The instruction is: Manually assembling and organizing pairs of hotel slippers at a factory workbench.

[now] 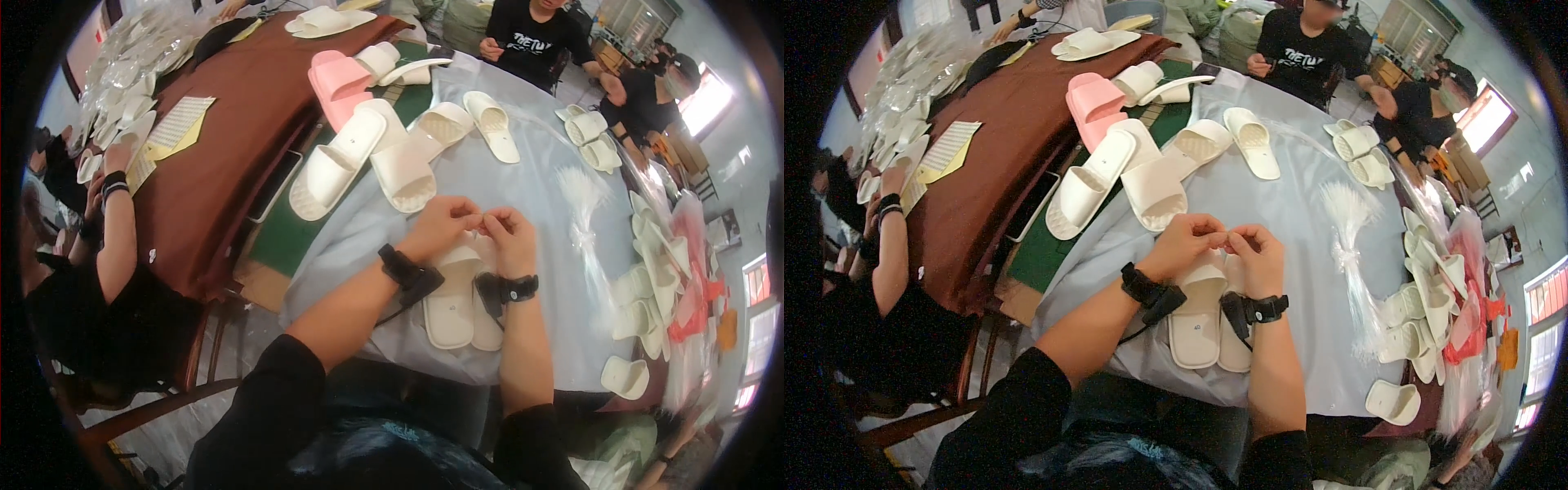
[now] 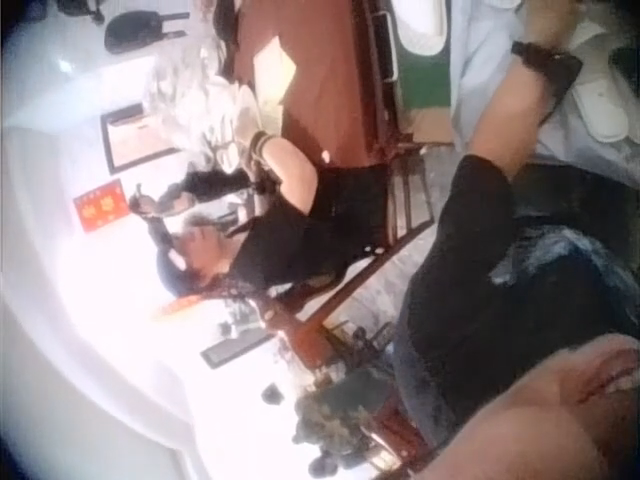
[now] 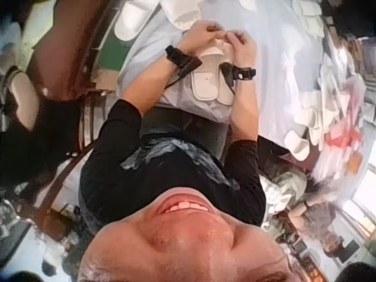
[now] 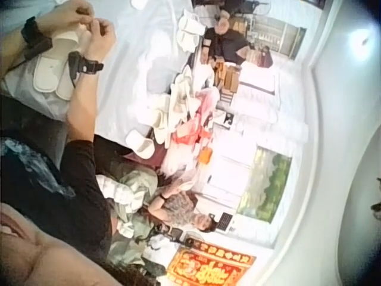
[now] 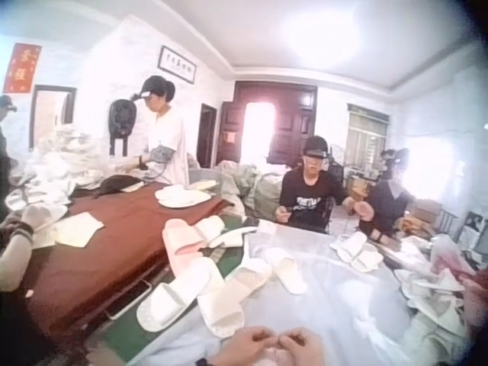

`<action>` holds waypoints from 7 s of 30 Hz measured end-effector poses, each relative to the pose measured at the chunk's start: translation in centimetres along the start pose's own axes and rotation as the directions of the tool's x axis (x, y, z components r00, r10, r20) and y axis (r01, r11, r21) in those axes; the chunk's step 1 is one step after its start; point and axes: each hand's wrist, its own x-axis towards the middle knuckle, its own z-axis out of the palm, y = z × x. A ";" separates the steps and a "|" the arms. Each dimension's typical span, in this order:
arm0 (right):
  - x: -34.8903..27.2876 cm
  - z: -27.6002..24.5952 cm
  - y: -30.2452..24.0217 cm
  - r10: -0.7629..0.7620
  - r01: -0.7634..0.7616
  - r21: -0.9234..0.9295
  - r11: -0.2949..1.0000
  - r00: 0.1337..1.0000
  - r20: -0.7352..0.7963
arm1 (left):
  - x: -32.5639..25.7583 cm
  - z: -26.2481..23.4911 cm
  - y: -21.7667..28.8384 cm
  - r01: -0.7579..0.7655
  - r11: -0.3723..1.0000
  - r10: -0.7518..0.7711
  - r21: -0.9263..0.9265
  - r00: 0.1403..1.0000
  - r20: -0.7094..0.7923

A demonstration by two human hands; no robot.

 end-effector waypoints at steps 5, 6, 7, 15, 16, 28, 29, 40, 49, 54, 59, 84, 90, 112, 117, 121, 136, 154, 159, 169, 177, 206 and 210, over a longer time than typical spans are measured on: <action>-0.3 0.0 -0.3 -0.002 0.002 0.003 1.000 1.000 -0.017 | 0.5 -0.1 -0.7 -0.042 0.999 0.042 0.022 0.999 0.014; -0.3 0.2 -0.3 -0.001 0.001 0.009 1.000 1.000 -0.013 | 0.4 -0.2 -0.7 -0.023 1.000 0.023 -0.003 1.000 0.008; -0.3 0.2 -0.3 0.000 0.000 0.015 1.000 1.000 -0.009 | 0.4 -0.2 -0.8 -0.004 1.000 0.004 -0.029 1.000 0.002; -0.2 0.2 -0.3 -0.031 0.031 -0.018 0.999 0.999 0.019 | 0.3 -0.3 -1.2 -0.004 0.993 0.009 -0.117 0.999 0.039; -0.2 0.2 -0.3 -0.037 0.038 -0.037 0.999 0.999 0.022 | 0.3 -0.2 -1.3 0.003 0.990 0.001 -0.139 1.000 0.030; -0.1 0.6 0.3 -0.003 0.003 -0.015 1.000 1.000 0.021 | 0.1 -0.2 -1.9 -0.028 0.999 0.028 -0.045 1.000 -0.007; -0.1 0.6 0.3 -0.001 0.001 0.020 1.000 1.000 0.012 | 0.1 -0.2 -1.9 -0.025 0.999 0.025 -0.047 1.000 -0.011; 0.2 0.6 0.4 -0.024 0.024 0.012 1.000 0.999 -0.032 | 0.6 -0.1 -1.5 -0.034 0.998 0.031 -0.055 0.998 -0.050; 0.0 0.2 0.5 -0.048 0.046 -0.101 0.994 0.999 -0.014 | 0.3 0.3 -1.5 0.010 0.992 -0.015 -0.124 0.999 -0.040; -0.1 1.1 0.4 -0.073 0.068 -0.230 0.971 0.997 -0.012 | 0.5 -0.2 -2.3 -0.063 0.992 0.058 -0.108 0.997 -0.051; -0.3 1.2 0.0 -0.073 0.063 -0.244 0.968 0.997 -0.030 | 0.3 -0.1 -1.6 -0.048 0.998 0.045 -0.050 0.998 -0.048; 0.0 1.0 0.8 0.008 -0.033 -0.433 0.901 0.998 -0.061 | 0.3 0.5 -1.6 -0.042 0.989 0.058 0.139 0.993 -0.107; -0.3 1.0 0.8 -0.048 0.046 -0.154 0.987 0.999 -0.008 | -1.0 0.9 1.1 0.044 0.990 -0.053 -0.131 0.996 -0.070; -6.7 -0.7 -6.5 -0.077 0.373 -0.791 0.486 0.919 0.386 | 0.8 0.2 -1.6 -0.091 0.990 0.075 -0.109 0.987 -0.142; -9.3 -0.7 -2.4 -0.013 0.504 -0.828 0.247 0.856 0.517 | 0.7 0.0 -1.0 -0.123 0.992 0.119 -0.036 0.988 -0.096; -7.9 0.8 0.3 0.068 0.428 -0.869 0.249 0.887 0.456 | 0.4 -0.4 -0.7 -0.210 0.977 0.207 -0.019 0.971 -0.118; -8.0 -10.5 -9.4 -0.260 0.161 -0.942 0.294 0.962 0.083 | 0.7 -1.9 -1.4 -0.132 0.978 0.076 -0.163 0.947 -0.312; -4.7 -17.0 -9.1 0.122 -0.031 -0.996 0.079 0.992 -0.021 | 0.4 -3.4 -3.4 0.004 1.000 -0.006 -0.010 0.983 -0.184; -2.8 -11.8 -3.7 -0.084 0.185 -0.903 0.387 0.983 0.165 | 1.6 -1.6 -4.4 -0.014 0.999 0.008 -0.031 0.980 -0.199; -0.6 -7.5 1.8 0.161 -0.151 -0.261 0.953 0.987 0.017 | 0.2 -1.9 -2.8 0.009 0.998 -0.018 -0.068 0.991 -0.134; -0.2 -7.8 2.1 0.197 -0.193 -0.269 0.943 0.980 -0.013 | -0.4 -8.9 5.7 -0.113 0.753 0.427 0.648 0.833 -0.351; 0.1 -7.7 3.5 0.043 -0.012 -0.338 0.941 0.995 0.086 | 8.0 -14.0 5.8 0.014 0.159 -0.278 0.987 0.960 0.032; 0.1 -7.6 3.1 0.046 -0.020 -0.319 0.948 0.996 0.076 | 7.2 -13.8 9.2 0.127 0.247 -0.128 0.961 0.987 -0.097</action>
